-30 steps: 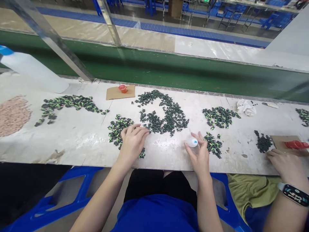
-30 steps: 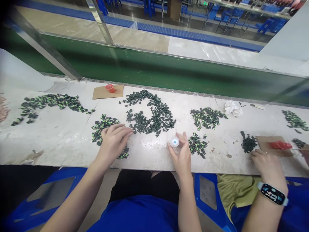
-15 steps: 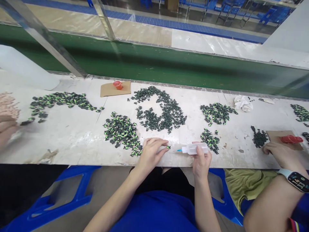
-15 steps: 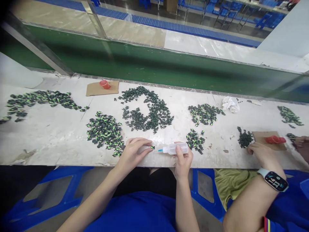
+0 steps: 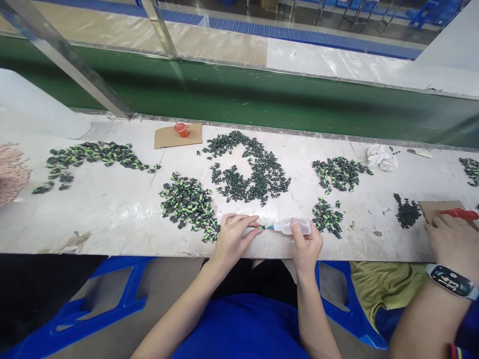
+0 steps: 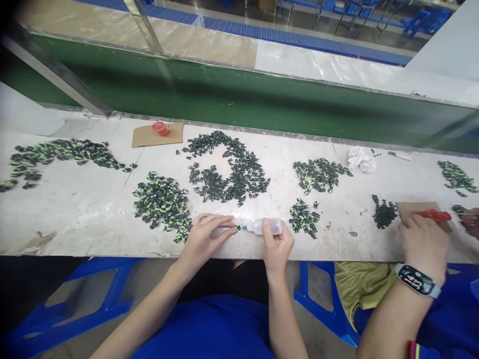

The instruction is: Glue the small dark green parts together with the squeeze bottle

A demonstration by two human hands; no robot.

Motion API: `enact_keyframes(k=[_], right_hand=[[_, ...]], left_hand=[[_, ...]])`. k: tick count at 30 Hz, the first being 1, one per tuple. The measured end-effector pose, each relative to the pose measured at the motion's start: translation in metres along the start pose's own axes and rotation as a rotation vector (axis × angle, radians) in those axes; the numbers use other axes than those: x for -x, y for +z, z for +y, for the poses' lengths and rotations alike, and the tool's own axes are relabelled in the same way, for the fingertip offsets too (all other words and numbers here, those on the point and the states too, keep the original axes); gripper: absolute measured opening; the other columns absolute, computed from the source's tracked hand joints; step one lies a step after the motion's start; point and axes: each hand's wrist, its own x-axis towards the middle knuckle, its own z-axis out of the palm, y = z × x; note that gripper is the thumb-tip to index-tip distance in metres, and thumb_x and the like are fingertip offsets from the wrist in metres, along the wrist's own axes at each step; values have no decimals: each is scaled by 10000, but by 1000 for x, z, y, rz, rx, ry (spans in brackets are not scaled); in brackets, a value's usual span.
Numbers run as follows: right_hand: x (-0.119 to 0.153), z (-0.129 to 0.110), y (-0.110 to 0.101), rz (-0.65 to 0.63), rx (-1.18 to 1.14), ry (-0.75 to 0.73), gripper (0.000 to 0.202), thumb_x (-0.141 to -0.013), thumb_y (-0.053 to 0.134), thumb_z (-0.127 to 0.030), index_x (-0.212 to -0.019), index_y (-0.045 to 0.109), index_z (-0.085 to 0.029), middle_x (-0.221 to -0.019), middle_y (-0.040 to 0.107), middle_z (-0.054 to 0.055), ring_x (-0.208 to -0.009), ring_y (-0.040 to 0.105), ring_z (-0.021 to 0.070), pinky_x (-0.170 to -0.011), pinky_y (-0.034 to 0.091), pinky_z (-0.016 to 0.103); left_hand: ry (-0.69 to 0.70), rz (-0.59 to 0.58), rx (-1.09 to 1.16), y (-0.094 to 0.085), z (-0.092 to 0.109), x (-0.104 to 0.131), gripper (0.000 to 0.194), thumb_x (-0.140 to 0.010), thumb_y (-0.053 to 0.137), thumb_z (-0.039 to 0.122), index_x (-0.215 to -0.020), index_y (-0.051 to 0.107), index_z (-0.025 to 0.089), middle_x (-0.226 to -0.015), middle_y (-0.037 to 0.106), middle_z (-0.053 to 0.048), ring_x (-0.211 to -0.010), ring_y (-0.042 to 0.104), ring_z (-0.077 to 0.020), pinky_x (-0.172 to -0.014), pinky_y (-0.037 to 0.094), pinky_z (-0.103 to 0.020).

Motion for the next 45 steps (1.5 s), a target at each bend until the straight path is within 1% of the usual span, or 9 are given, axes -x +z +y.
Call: enact_keyframes(k=[10, 20, 26, 33, 39, 41, 42, 45], right_hand=[[0, -5, 3, -7, 43, -5, 305, -734, 614, -443, -584, 538, -188, -516, 509, -32, -511, 456, 128, -493, 377, 248], [0, -6, 3, 33, 11, 21, 319, -727, 623, -451, -581, 527, -183, -527, 500, -32, -528, 454, 125, -505, 375, 245], [1, -5, 4, 22, 16, 13, 329, -718, 625, -463, -590, 536, -174, -523, 511, -37, -523, 464, 126, -516, 370, 249], [0, -5, 3, 5, 36, 8, 327, -724, 621, -457, -586, 534, -173, -520, 504, -39, -522, 451, 121, -520, 361, 247], [1, -3, 2, 4, -7, 25, 327, -728, 641, -453, -602, 532, -172, -535, 499, -42, -534, 450, 117, -532, 372, 244], [1, 2, 2, 32, -63, 36, 313, -718, 659, -443, -621, 549, -166, -552, 518, -37, -544, 468, 120, -540, 388, 245], [0, 4, 2, 72, -117, 45, 308, -716, 659, -443, -637, 558, -163, -569, 533, -30, -553, 485, 124, -542, 396, 246], [-3, 11, -1, 278, -339, 65, 301, -724, 635, -457, -713, 575, -163, -638, 566, -13, -580, 522, 129, -531, 410, 243]], left_hand=[[29, 18, -2, 1, -1, 1, 208, -822, 681, 230, -1020, 619, 214, -860, 762, 0, -874, 683, -187, -877, 373, -382], [11, 16, -11, 2, -1, 0, 171, -828, 671, 236, -993, 627, 223, -863, 763, -1, -843, 690, -180, -891, 364, -386], [22, 26, -4, 2, -1, 0, 167, -824, 673, 242, -983, 626, 223, -845, 764, 6, -843, 693, -178, -883, 365, -373], [-3, 13, -10, 1, 1, 0, 172, -817, 677, 230, -981, 626, 228, -845, 764, 12, -853, 693, -180, -908, 346, -383], [-38, -7, -10, 0, 2, -1, 154, -818, 672, 244, -967, 634, 234, -843, 764, 5, -856, 691, -187, -932, 344, -395], [-51, -14, -3, 0, 1, 0, 168, -816, 674, 244, -979, 632, 233, -850, 763, 1, -871, 688, -190, -942, 342, -402], [-57, -19, 2, 0, 1, 0, 177, -815, 674, 243, -986, 630, 233, -855, 763, -2, -879, 686, -192, -946, 341, -405], [-72, -43, 19, 1, 1, 1, 200, -817, 668, 241, -1012, 620, 235, -867, 762, -9, -897, 681, -196, -967, 330, -421]])
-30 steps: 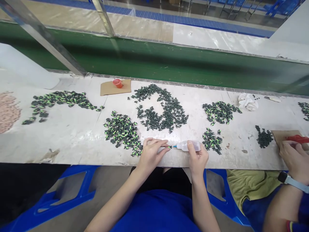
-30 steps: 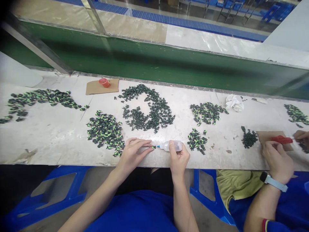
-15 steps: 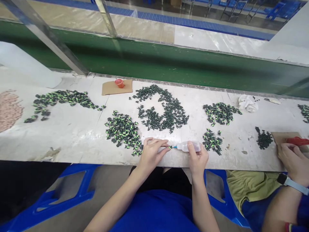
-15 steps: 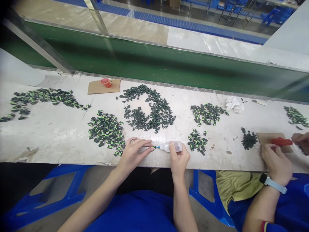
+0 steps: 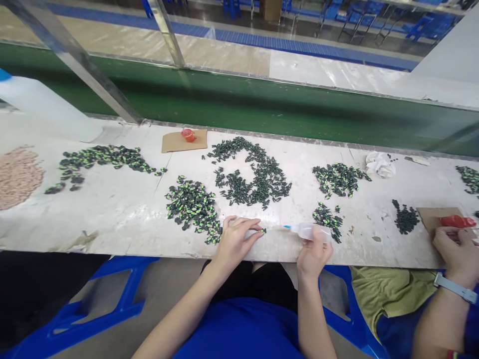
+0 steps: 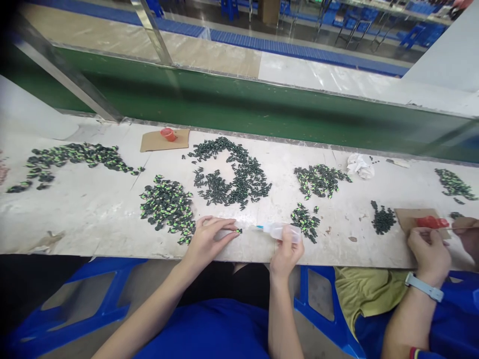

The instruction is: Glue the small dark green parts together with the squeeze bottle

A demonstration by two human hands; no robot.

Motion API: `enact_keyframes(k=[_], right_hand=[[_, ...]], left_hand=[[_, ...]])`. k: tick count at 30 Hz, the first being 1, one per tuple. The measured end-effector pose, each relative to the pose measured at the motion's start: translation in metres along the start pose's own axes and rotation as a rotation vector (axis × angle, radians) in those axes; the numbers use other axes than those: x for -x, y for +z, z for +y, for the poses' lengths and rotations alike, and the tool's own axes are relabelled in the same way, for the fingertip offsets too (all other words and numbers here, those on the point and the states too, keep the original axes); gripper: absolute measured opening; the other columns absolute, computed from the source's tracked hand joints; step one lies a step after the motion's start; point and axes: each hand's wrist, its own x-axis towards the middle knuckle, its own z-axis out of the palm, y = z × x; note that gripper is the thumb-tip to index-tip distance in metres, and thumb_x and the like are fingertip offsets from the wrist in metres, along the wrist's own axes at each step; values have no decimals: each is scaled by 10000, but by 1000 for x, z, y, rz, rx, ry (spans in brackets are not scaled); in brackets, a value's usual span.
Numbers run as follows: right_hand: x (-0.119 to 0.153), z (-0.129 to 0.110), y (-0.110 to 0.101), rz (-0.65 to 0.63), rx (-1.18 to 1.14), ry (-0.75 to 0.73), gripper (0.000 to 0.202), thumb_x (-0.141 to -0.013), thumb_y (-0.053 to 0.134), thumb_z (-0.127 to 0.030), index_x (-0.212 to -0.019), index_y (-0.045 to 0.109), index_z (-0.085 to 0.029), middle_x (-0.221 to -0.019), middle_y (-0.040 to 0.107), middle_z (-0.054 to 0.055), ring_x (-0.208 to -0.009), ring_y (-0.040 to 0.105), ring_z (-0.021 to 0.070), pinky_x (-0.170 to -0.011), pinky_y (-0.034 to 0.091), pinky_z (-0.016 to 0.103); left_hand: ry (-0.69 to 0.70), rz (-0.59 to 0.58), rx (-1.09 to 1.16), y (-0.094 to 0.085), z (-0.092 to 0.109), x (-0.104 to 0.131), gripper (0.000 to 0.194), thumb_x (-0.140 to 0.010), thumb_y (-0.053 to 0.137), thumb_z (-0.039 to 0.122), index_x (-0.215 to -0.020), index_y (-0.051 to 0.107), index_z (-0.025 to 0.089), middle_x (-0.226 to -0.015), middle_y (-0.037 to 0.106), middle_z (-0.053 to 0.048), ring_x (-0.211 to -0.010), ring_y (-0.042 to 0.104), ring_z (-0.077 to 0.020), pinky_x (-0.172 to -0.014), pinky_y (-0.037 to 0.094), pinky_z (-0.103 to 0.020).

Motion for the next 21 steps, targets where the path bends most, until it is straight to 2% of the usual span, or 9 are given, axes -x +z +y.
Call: enact_keyframes(k=[2, 3, 6, 9, 11, 13, 17, 21], right_hand=[[-4, 0, -3, 67, -84, -12, 295, -723, 641, -447, -777, 577, -164, -700, 587, -4, -599, 541, 129, -537, 424, 244], [-6, -2, -4, 57, -83, -26, 296, -715, 660, -432, -814, 577, -165, -737, 601, 2, -619, 559, 133, -562, 442, 253], [-12, -9, -3, -78, -3, -64, 349, -665, 736, -375, -876, 532, -186, -791, 636, 7, -703, 618, 159, -687, 488, 303], [-17, -11, 4, -179, 77, -113, 436, -602, 782, -336, -861, 453, -214, -779, 654, 2, -758, 640, 174, -751, 491, 328], [-20, -9, 10, -196, 165, -137, 466, -583, 788, -335, -875, 444, -220, -804, 662, 11, -756, 636, 172, -755, 491, 333], [-22, -4, 14, -199, 271, -140, 486, -575, 786, -349, -911, 461, -216, -829, 666, 23, -732, 626, 171, -741, 493, 340], [-22, 2, 16, -197, 375, -163, 501, -578, 775, -368, -957, 487, -210, -903, 663, 55, -733, 621, 177, -710, 503, 337], [-13, -2, 8, -184, 425, -248, 529, -571, 782, -396, -983, 508, -206, -922, 652, 57, -764, 617, 187, -688, 499, 328]], left_hand=[[3, -36, 14, -1, 0, -1, 220, -818, 664, 237, -1032, 614, 240, -877, 760, -6, -902, 678, -194, -984, 318, -431], [8, -56, 22, -3, 0, -1, 231, -817, 664, 239, -1042, 611, 242, -884, 759, -2, -902, 678, -192, -990, 314, -432], [12, -69, 10, -14, -2, -7, 217, -819, 658, 269, -1033, 625, 248, -927, 755, 0, -905, 671, -192, -990, 313, -431], [-67, 53, -126, -30, -6, -16, 112, -849, 607, 284, -927, 669, 233, -969, 744, -29, -951, 641, -226, -953, 323, -442], [-168, 143, -253, -40, -8, -24, 137, -868, 567, 284, -888, 685, 219, -972, 737, -58, -992, 606, -263, -911, 336, -447], [-261, 162, -357, -46, -8, -30, 172, -867, 558, 309, -882, 693, 205, -987, 727, -87, -1031, 566, -304, -884, 338, -458], [-362, 94, -457, -45, -4, -36, 217, -865, 530, 320, -888, 699, 185, -1031, 701, -127, -1064, 518, -350, -882, 312, -503], [-304, 103, -478, -41, -13, -33, 230, -878, 468, 262, -875, 686, 190, -996, 698, -139, -1035, 521, -348, -835, 314, -490]])
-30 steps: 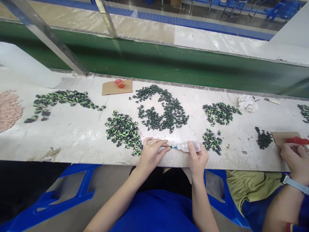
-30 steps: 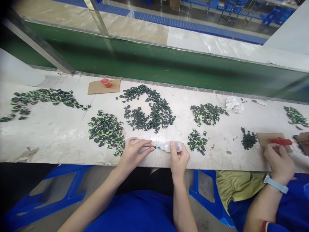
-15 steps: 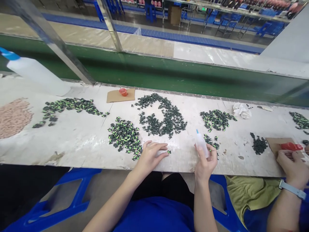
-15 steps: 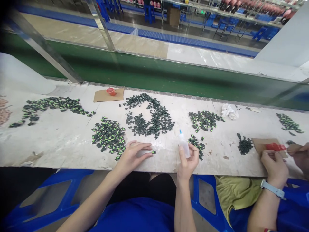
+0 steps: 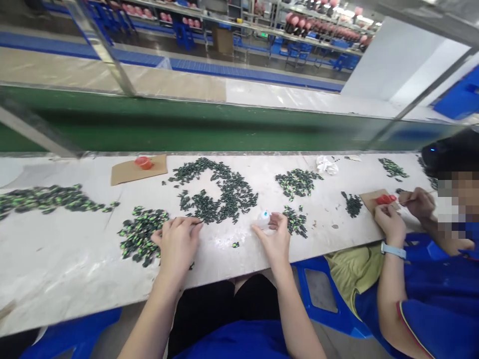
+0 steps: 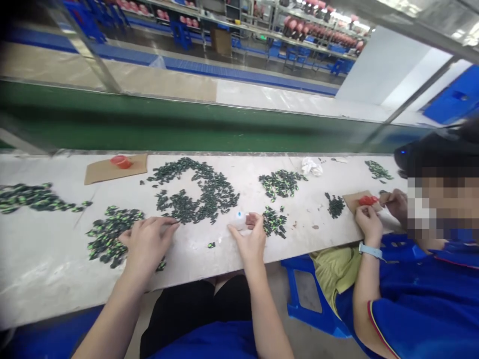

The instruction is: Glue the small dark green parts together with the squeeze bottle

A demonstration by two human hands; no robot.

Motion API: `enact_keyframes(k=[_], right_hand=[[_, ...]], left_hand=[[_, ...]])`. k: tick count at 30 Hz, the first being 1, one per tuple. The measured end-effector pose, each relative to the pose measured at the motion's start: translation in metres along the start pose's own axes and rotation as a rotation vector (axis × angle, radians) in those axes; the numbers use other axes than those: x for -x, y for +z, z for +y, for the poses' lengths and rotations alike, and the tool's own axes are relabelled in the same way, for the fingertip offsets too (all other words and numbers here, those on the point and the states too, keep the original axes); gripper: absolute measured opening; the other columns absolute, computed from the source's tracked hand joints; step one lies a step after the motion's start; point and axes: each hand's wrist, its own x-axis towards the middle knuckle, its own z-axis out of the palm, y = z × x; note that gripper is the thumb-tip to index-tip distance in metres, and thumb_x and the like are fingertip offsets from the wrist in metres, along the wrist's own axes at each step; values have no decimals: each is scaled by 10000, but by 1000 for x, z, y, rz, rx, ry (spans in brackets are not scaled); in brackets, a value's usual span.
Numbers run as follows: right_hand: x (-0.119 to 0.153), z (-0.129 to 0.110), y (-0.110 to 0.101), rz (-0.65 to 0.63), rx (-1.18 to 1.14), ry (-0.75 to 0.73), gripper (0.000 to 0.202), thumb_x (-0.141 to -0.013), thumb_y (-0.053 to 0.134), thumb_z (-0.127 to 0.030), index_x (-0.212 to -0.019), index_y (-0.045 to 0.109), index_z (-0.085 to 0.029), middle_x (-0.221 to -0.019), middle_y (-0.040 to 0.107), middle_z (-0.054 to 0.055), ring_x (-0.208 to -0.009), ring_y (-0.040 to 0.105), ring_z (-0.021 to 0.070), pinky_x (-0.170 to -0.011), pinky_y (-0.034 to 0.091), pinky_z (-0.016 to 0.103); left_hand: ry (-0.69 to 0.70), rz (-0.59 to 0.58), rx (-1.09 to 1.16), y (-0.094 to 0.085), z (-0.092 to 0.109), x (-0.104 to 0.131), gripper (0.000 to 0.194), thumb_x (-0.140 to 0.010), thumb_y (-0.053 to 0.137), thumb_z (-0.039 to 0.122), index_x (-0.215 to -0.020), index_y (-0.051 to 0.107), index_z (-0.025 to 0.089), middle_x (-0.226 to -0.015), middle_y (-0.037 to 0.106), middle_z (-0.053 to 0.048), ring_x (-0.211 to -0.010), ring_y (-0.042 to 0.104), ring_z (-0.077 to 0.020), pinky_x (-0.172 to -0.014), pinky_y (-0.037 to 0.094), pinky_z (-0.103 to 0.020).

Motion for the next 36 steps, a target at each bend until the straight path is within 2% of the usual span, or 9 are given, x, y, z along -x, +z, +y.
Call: enact_keyframes(k=[3, 5, 9, 12, 16, 24, 28, 32, 36], right_hand=[[18, -12, -9, 154, 24, -113, 491, -609, 769, -423, -980, 531, -206, -940, 636, 53, -693, 568, 155, -668, 477, 322], [34, -23, -12, 175, -63, -161, 360, -672, 736, -403, -914, 553, -210, -868, 639, 39, -622, 536, 133, -620, 462, 304], [54, -37, -3, -183, -339, 119, 313, -671, 754, -392, -894, 640, -203, -769, 684, 39, -655, 612, 156, -602, 502, 282], [55, -39, 7, -340, -535, 355, 294, -614, 788, -428, -767, 679, -202, -697, 696, 21, -655, 650, 167, -637, 537, 284], [51, -35, 6, -423, -653, 464, 272, -571, 809, -445, -630, 689, -208, -609, 695, -8, -598, 656, 163, -664, 549, 296], [55, -29, -10, -510, -671, 470, 257, -548, 833, -405, -720, 761, -229, -756, 745, 4, -734, 700, 179, -760, 553, 305], [54, -24, -14, -439, -675, 495, 246, -538, 841, -379, -689, 749, -208, -664, 727, 4, -620, 675, 160, -654, 557, 284], [50, -18, -20, -263, -633, 526, 236, -557, 829, -360, -675, 725, -185, -574, 690, -4, -515, 624, 131, -537, 529, 249], [49, -12, -20, -180, -563, 506, 250, -551, 829, -362, -682, 725, -175, -633, 719, 30, -573, 661, 167, -590, 567, 296]], left_hand=[[134, 78, 50, 5, -13, 1, 275, -910, 414, 312, -853, 666, 219, -923, 708, -116, -950, 552, -328, -790, 315, -465], [242, 122, 120, 6, -16, 5, 284, -922, 406, 353, -847, 656, 239, -881, 711, -89, -895, 575, -306, -763, 316, -435], [493, 112, 332, 2, -1, 25, 200, -914, 458, 322, -877, 648, 272, -872, 719, -20, -862, 621, -243, -755, 335, -375], [635, 20, 474, 3, 13, 40, 144, -901, 498, 275, -875, 640, 278, -848, 715, 15, -837, 640, -201, -770, 349, -345], [624, 1, 544, 8, 17, 47, 75, -887, 540, 279, -873, 612, 268, -834, 706, 23, -820, 650, -190, -823, 341, -350], [596, -27, 571, 13, 16, 48, 83, -863, 569, 312, -824, 614, 255, -794, 708, 28, -770, 662, -181, -835, 359, -349], [583, -80, 544, 20, 17, 51, 103, -874, 559, 336, -882, 632, 263, -871, 719, 1, -848, 658, -202, -850, 360, -368], [567, -56, 384, 34, 13, 53, 222, -832, 625, 359, -1043, 653, 299, -1035, 716, -41, -969, 624, -260, -819, 356, -392], [536, -20, 320, 44, 12, 54, 167, -846, 607, 308, -988, 693, 320, -1068, 706, -49, -991, 607, -271, -807, 351, -405]])
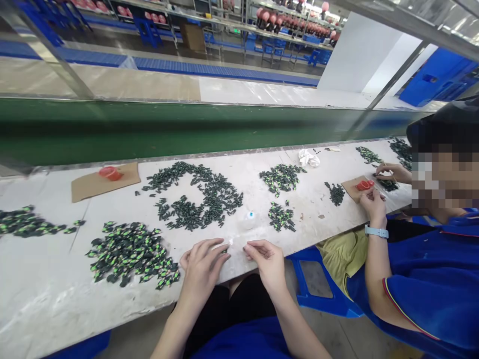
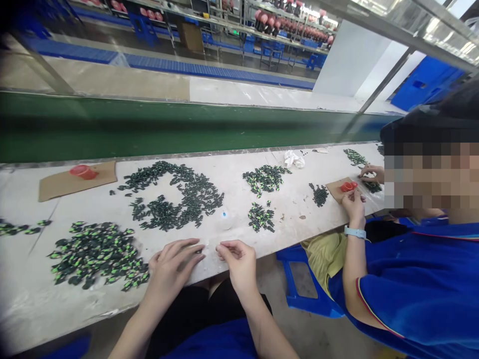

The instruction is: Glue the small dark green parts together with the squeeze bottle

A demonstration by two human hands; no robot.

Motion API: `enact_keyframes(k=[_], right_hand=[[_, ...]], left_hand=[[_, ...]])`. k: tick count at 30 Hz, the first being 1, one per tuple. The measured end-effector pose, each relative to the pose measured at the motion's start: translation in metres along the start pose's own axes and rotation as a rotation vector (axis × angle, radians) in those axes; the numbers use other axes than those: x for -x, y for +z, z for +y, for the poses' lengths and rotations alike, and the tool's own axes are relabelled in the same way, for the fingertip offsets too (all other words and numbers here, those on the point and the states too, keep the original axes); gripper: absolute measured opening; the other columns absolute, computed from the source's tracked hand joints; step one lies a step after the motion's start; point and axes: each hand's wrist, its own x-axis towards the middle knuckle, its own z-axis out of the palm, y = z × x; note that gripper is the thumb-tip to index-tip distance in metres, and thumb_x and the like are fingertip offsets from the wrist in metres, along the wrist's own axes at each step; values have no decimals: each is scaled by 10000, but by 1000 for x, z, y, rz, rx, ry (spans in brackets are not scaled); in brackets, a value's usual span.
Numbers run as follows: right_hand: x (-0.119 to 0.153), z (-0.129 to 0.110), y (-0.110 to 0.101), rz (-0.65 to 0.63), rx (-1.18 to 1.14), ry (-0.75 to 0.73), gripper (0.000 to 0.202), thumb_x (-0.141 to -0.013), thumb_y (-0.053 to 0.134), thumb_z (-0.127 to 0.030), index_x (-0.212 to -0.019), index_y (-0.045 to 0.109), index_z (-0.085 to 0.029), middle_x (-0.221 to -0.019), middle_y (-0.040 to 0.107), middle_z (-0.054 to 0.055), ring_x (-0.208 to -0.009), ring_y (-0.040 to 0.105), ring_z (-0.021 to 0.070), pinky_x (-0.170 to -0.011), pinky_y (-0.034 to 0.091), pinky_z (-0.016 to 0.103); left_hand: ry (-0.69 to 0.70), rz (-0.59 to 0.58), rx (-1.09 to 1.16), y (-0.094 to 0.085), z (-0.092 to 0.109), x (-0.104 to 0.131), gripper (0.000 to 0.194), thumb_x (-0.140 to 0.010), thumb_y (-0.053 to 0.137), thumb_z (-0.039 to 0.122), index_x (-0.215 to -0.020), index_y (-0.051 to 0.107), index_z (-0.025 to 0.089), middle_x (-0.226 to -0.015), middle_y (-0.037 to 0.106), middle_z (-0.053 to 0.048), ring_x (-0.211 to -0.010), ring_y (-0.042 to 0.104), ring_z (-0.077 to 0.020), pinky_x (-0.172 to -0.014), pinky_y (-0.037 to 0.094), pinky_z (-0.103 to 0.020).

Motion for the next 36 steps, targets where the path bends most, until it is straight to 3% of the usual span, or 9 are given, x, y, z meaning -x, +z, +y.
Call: enact_keyframes(k=[7, 14, 19, 26, 36], right_hand=[[2, 6, 6, -32, 76, -45, 258, -620, 780, -391, -763, 742, -180, -766, 758, 66, -709, 710, 220, -722, 593, 372], [0, 6, 15, -83, 201, -146, 216, -708, 716, -372, -802, 728, -178, -910, 750, 84, -889, 702, 230, -843, 565, 376], [0, 10, 22, -142, 181, -114, 216, -722, 711, -375, -816, 720, -181, -875, 755, 79, -855, 711, 229, -828, 571, 387], [4, 9, 24, -168, 166, -119, 203, -727, 714, -375, -782, 711, -179, -780, 745, 55, -757, 712, 211, -749, 582, 357], [3, 10, 20, -195, 320, -558, 71, -808, 649, -213, -807, 720, -206, -805, 718, 53, -778, 681, 180, -737, 559, 328]], left_hand=[[-131, 5, 91, -1, 4, -6, 251, -815, 644, 241, -1061, 664, 282, -1044, 710, -56, -978, 610, -259, -813, 392, -392], [-184, -25, 127, -7, 4, -13, 126, -840, 598, 183, -864, 692, 263, -1017, 714, -34, -1002, 593, -233, -841, 386, -390], [-246, -34, 228, -11, 10, -14, 122, -851, 577, 178, -847, 675, 250, -875, 731, -7, -897, 628, -197, -826, 384, -371], [-257, 16, 331, -22, 21, -11, 127, -857, 569, 216, -848, 691, 249, -840, 721, -12, -848, 642, -189, -853, 419, -382], [-407, 69, 724, -39, 37, -17, 100, -768, 663, 269, -791, 733, 201, -820, 715, -49, -784, 684, -181, -760, 569, -297]])
